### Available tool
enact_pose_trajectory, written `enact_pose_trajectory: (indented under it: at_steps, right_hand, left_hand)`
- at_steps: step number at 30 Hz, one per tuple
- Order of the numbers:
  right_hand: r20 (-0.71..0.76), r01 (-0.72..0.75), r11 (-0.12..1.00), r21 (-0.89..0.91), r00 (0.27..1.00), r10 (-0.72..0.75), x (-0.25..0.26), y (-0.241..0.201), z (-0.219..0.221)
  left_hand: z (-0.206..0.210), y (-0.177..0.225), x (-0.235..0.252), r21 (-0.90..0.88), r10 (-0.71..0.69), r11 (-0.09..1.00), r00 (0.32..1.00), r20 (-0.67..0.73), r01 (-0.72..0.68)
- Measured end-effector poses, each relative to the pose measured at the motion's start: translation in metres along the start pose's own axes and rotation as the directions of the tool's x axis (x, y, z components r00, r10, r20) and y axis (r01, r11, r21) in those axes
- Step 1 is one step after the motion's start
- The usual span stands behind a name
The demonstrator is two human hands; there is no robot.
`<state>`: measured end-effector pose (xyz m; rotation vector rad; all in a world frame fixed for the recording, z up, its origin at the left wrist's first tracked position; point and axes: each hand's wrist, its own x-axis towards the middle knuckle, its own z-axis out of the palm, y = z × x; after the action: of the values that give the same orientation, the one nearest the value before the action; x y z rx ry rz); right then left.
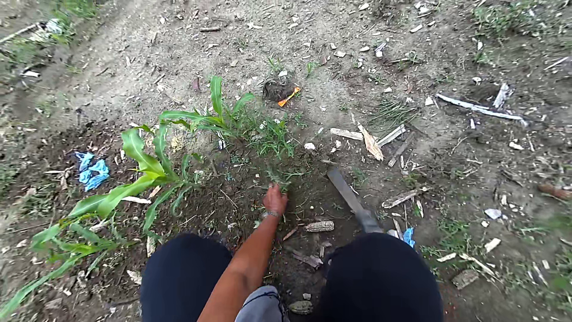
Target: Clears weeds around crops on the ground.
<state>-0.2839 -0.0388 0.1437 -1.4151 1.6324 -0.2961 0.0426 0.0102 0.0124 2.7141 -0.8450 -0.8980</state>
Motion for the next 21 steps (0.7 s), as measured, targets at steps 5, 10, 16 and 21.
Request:
enact_pose_trajectory:
  at_steps: [5, 10, 16, 21]
  right_hand:
    - [0.018, 0.546, 0.835, 0.070, 0.836, -0.549, 0.054, 0.057, -0.007]
    - [0.146, 0.775, 0.537, -0.332, 0.605, -0.783, 0.079, -0.022, -0.095]
    - [0.410, 0.760, 0.272, -0.590, 0.572, -0.710, 0.116, -0.139, -0.096]
    - [0.511, 0.854, 0.199, -0.481, 0.457, -0.728, 0.125, -0.199, -0.081]
  left_hand:
    - [0.025, -0.007, -0.019, 0.279, 0.395, 0.869, 0.912, 0.108, -0.409]
    - [0.033, -0.077, -0.044, 0.383, 0.402, 0.786, 0.872, 0.279, -0.485]
    - [-0.013, -0.075, -0.038, 0.297, 0.078, 0.941, 0.957, 0.278, -0.163]
    - [-0.149, -0.077, 0.015, 0.292, 0.007, 0.956, 0.997, 0.074, -0.028]
